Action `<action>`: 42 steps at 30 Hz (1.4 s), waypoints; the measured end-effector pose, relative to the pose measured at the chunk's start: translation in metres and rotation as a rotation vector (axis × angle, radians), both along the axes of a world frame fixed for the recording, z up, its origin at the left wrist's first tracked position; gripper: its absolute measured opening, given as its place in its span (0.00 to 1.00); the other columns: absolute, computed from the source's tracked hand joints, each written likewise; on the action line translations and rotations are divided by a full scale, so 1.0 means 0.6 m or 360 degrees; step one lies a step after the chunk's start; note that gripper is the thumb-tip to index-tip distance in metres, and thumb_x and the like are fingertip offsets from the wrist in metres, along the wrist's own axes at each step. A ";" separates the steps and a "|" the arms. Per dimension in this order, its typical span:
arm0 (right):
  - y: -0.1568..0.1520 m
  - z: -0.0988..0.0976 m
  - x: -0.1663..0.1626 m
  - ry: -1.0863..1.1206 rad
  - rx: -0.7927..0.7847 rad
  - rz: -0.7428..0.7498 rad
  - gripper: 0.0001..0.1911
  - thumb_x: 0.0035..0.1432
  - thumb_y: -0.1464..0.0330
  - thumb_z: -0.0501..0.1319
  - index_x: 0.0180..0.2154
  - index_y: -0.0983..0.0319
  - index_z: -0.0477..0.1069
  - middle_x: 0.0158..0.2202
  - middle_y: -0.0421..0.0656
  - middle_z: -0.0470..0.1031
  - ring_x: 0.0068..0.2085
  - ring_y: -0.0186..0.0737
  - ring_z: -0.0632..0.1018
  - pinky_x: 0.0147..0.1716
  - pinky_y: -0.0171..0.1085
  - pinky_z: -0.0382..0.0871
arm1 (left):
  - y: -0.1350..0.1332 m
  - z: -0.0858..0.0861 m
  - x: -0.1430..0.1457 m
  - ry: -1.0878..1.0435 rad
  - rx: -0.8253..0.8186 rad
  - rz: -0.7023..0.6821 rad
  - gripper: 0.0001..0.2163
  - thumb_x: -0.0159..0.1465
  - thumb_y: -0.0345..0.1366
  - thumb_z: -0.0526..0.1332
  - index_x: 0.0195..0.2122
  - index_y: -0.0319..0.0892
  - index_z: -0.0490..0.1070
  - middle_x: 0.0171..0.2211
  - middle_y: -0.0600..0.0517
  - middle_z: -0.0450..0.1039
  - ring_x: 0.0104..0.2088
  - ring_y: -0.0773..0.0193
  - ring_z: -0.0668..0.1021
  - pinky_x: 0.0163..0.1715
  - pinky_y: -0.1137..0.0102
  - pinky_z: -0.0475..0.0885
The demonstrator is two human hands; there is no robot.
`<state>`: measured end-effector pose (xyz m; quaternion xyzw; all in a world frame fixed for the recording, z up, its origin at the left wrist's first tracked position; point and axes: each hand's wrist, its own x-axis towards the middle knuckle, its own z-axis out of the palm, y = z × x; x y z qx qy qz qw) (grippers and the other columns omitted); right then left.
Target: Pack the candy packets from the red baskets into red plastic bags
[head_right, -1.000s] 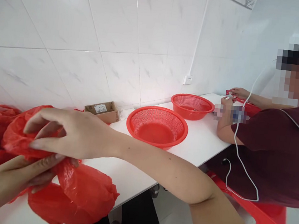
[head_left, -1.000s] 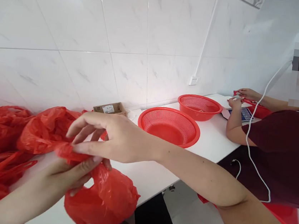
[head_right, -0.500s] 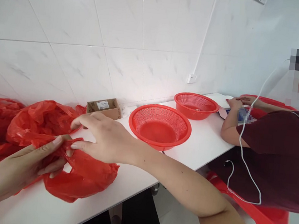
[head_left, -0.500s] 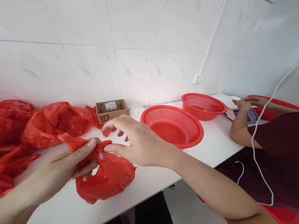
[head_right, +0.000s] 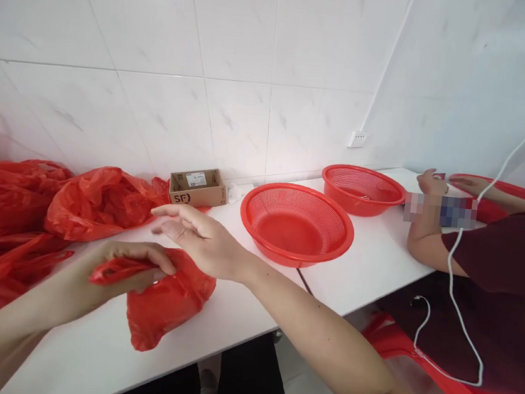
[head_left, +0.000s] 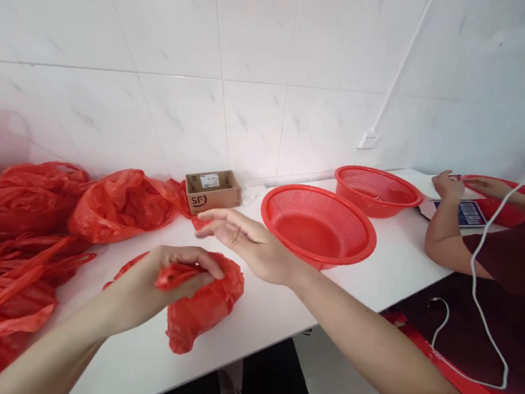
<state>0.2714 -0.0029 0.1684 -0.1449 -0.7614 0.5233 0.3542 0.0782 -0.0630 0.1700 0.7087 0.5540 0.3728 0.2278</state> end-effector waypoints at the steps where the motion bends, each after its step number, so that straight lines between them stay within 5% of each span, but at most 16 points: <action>1: 0.005 -0.017 -0.010 -0.0055 -0.0054 -0.0034 0.16 0.70 0.64 0.49 0.56 0.59 0.64 0.52 0.46 0.72 0.55 0.36 0.71 0.58 0.42 0.62 | 0.000 -0.004 0.005 0.0092 -0.0096 -0.0094 0.05 0.54 0.36 0.60 0.24 0.47 0.74 0.21 0.54 0.73 0.22 0.63 0.74 0.19 0.72 0.69; 3: 0.011 -0.049 -0.027 -0.0145 -0.0086 -0.0123 0.17 0.70 0.63 0.48 0.56 0.59 0.65 0.53 0.45 0.71 0.56 0.38 0.70 0.59 0.44 0.60 | 0.002 -0.014 0.011 0.0289 -0.0119 -0.0103 0.08 0.52 0.29 0.53 0.24 0.46 0.69 0.18 0.57 0.68 0.19 0.66 0.69 0.18 0.74 0.63; 5: 0.015 -0.072 -0.038 -0.0130 -0.0148 -0.0129 0.17 0.70 0.63 0.49 0.56 0.58 0.66 0.52 0.45 0.72 0.55 0.38 0.71 0.57 0.44 0.62 | 0.004 -0.030 0.012 0.0478 0.0142 0.0107 0.09 0.48 0.25 0.50 0.25 0.46 0.65 0.18 0.58 0.66 0.18 0.67 0.66 0.18 0.74 0.60; 9: 0.025 -0.088 -0.037 -0.0082 -0.0432 0.0165 0.15 0.68 0.65 0.51 0.54 0.58 0.67 0.44 0.42 0.73 0.46 0.35 0.75 0.49 0.40 0.68 | 0.005 -0.065 0.008 0.0707 0.0611 0.0283 0.13 0.53 0.24 0.50 0.35 0.45 0.67 0.36 0.52 0.75 0.28 0.65 0.75 0.22 0.74 0.64; 13: 0.030 -0.082 -0.020 -0.0315 -0.0419 0.0272 0.10 0.66 0.63 0.55 0.41 0.62 0.70 0.36 0.41 0.73 0.38 0.35 0.75 0.41 0.37 0.70 | -0.002 -0.088 0.006 0.0661 0.0738 0.0321 0.12 0.63 0.29 0.52 0.45 0.47 0.70 0.48 0.48 0.74 0.41 0.60 0.79 0.26 0.73 0.70; 18: 0.010 -0.071 -0.006 -0.0287 0.0209 -0.0339 0.06 0.66 0.65 0.54 0.36 0.60 0.64 0.38 0.41 0.73 0.40 0.36 0.74 0.41 0.37 0.67 | -0.016 -0.103 0.005 0.0462 0.0544 0.0217 0.14 0.68 0.36 0.51 0.52 0.45 0.71 0.41 0.49 0.79 0.39 0.60 0.80 0.36 0.69 0.74; 21: 0.005 -0.081 0.002 -0.0324 0.0422 -0.0506 0.06 0.68 0.65 0.50 0.38 0.58 0.61 0.32 0.38 0.72 0.33 0.34 0.74 0.35 0.35 0.65 | -0.036 -0.118 -0.010 0.0317 0.0350 0.0292 0.16 0.69 0.42 0.51 0.51 0.45 0.74 0.38 0.49 0.79 0.38 0.57 0.80 0.37 0.67 0.74; 28: 0.044 -0.156 0.034 -0.0379 0.0282 -0.1022 0.08 0.67 0.64 0.50 0.34 0.58 0.60 0.23 0.35 0.70 0.27 0.35 0.72 0.31 0.35 0.63 | -0.117 -0.198 -0.046 -0.0247 -0.0198 0.0773 0.21 0.66 0.52 0.51 0.45 0.44 0.77 0.42 0.48 0.79 0.49 0.48 0.77 0.49 0.57 0.72; 34: 0.010 -0.203 -0.044 -0.0533 0.0180 -0.1203 0.10 0.69 0.61 0.45 0.41 0.56 0.62 0.35 0.39 0.75 0.33 0.39 0.76 0.34 0.36 0.64 | -0.062 -0.230 0.006 -0.0397 0.0275 0.0879 0.18 0.71 0.47 0.45 0.47 0.44 0.70 0.57 0.45 0.68 0.59 0.56 0.69 0.59 0.60 0.63; 38: -0.003 -0.238 -0.084 -0.0776 0.0243 -0.1255 0.15 0.70 0.61 0.40 0.43 0.56 0.62 0.31 0.38 0.75 0.29 0.39 0.75 0.30 0.35 0.60 | -0.005 -0.254 0.020 0.0016 0.0172 0.0965 0.18 0.72 0.44 0.39 0.43 0.44 0.66 0.41 0.47 0.75 0.43 0.59 0.77 0.43 0.66 0.71; 42: 0.032 -0.266 -0.068 -0.1027 0.0323 -0.1294 0.16 0.70 0.62 0.38 0.45 0.57 0.62 0.28 0.38 0.74 0.28 0.40 0.74 0.28 0.35 0.57 | 0.013 -0.266 -0.003 0.0291 -0.0145 0.0841 0.14 0.71 0.42 0.42 0.39 0.47 0.67 0.20 0.56 0.70 0.22 0.60 0.73 0.25 0.70 0.64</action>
